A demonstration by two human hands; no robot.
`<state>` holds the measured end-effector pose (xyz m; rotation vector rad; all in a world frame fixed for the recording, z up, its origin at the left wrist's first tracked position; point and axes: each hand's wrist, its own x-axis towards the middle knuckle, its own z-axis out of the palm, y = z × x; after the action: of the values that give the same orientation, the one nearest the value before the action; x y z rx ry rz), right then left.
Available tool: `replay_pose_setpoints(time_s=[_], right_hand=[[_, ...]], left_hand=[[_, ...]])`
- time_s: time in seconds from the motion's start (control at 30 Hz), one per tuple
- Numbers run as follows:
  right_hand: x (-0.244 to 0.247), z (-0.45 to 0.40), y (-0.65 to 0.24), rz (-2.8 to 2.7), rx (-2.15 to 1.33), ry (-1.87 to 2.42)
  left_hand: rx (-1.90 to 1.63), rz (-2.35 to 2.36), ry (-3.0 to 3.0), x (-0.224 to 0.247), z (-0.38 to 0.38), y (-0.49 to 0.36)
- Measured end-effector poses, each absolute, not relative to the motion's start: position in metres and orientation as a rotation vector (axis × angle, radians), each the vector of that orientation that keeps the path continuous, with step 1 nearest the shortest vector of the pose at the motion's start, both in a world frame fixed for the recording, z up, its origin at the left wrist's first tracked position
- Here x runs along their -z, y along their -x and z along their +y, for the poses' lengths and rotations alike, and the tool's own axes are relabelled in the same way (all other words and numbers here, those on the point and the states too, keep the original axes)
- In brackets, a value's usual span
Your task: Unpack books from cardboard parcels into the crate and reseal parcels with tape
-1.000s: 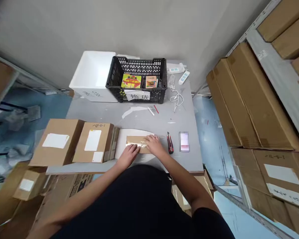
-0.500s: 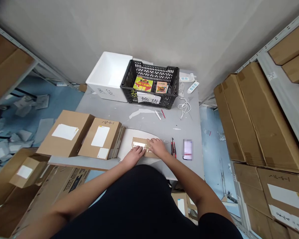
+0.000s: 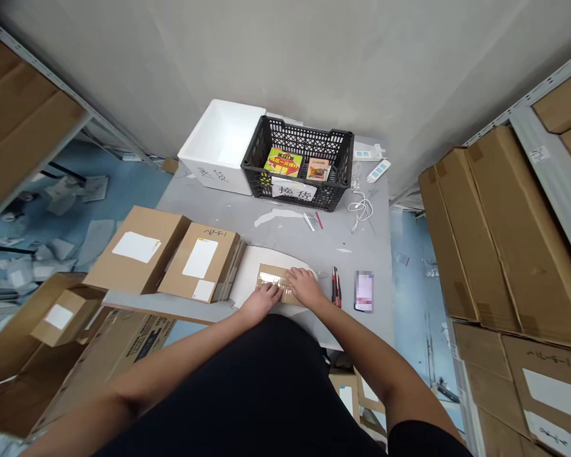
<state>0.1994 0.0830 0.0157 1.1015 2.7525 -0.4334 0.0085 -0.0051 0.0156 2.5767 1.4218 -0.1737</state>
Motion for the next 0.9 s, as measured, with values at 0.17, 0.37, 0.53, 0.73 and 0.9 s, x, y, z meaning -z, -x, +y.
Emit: replay_pose_setpoints(time_s=[0.17, 0.37, 0.53, 0.73, 0.9], right_hand=[[-0.019, 0.082, -0.196, 2.729, 0.326, -1.009], [-0.012, 0.076, -0.177, 2.618, 0.155, -0.998], [-0.014, 0.067, -0.153, 2.491, 0.142, -1.234], [-0.026, 0.084, -0.164, 2.514, 0.289, -1.091], [-0.037, 0.106, -0.173, 2.502, 0.400, -1.038]], left_hand=[[0.176, 1.420, -2.593, -0.011, -0.005, -0.010], [0.174, 1.452, -2.579, -0.010, -0.003, -0.014], [0.143, 1.459, -2.515, -0.010, -0.002, -0.013], [0.129, 1.447, -2.416, -0.011, 0.000, -0.013], [0.170, 1.426, -2.369, -0.019, 0.006, -0.017]])
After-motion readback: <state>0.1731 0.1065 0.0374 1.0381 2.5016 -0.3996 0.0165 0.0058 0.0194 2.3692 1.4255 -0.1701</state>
